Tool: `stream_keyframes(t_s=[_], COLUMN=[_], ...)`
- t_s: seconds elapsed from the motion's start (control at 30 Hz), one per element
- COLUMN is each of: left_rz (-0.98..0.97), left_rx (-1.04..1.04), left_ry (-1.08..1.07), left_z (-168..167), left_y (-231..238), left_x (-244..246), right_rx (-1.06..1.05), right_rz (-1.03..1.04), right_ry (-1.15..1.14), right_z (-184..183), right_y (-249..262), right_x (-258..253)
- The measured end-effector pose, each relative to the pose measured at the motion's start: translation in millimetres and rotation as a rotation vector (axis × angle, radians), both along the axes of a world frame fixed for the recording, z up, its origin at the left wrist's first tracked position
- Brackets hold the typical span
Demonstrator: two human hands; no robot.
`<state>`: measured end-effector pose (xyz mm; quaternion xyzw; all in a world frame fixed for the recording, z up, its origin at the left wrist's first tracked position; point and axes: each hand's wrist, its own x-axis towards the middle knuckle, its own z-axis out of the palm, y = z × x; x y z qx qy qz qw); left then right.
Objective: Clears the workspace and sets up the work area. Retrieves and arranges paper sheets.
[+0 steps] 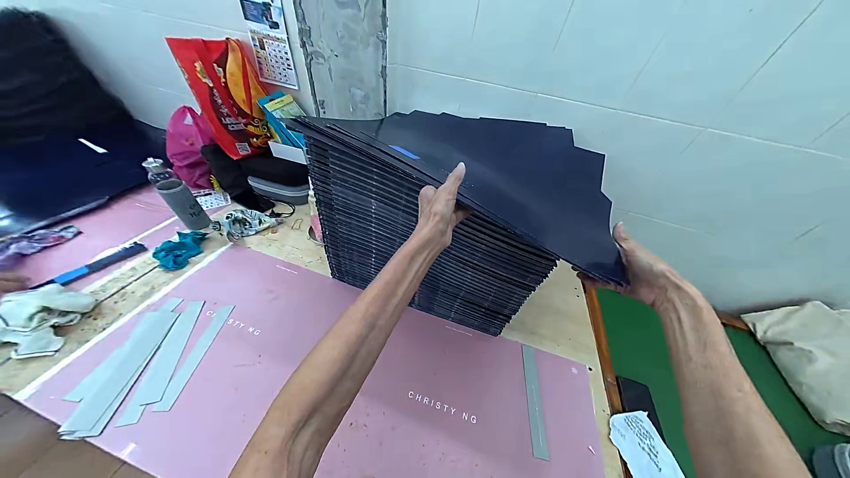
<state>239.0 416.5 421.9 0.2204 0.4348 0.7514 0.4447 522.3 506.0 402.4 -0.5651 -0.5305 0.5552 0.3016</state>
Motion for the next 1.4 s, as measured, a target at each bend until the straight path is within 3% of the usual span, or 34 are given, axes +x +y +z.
stream_keyframes(t_s=[0.2,0.3,0.37,0.57,0.67,0.73,0.8,0.87,1.03,1.13,1.27,1.4], left_rz=[0.016,-0.065,-0.104,-0.072,-0.029,-0.035,-0.041,-0.040,0.072,0.211,0.197,0.172], left_rx=[0.041,0.082,0.103,0.080,-0.086,0.073,0.188,0.158,0.051,0.039,0.061,0.143], left_ry=[0.041,-0.152,-0.234,-0.209,-0.269,-0.211,-0.167,-0.113,-0.272,-0.292,-0.209,-0.066], left_z=[29,42,43,50,86,62,40,30,8,11,4,-11], left_y=[13,27,35,43,-4,-10,-15,-39,-39,-37,-37,-66], left_x=[-8,-16,-17,-7,7,6,6,8,-19,-26,-30,-32], right_rx=[0.072,0.089,0.108,0.141,0.191,0.209,0.322,0.410,0.270,0.248,0.202,0.386], right_rz=[-0.019,-0.047,-0.050,0.051,0.109,0.020,-0.128,-0.143,-0.113,-0.136,-0.139,-0.139], right_ry=[0.089,0.271,0.333,0.449,0.623,0.702,0.575,0.375,0.115,0.125,0.126,0.091], right_z=[52,69,67,38,29,24,18,16,30,29,15,22], right_y=[5,6,8,38,50,50,43,27,-10,-14,-11,-43], right_x=[-4,-8,-11,9,25,26,22,18,-19,-30,-39,-37])
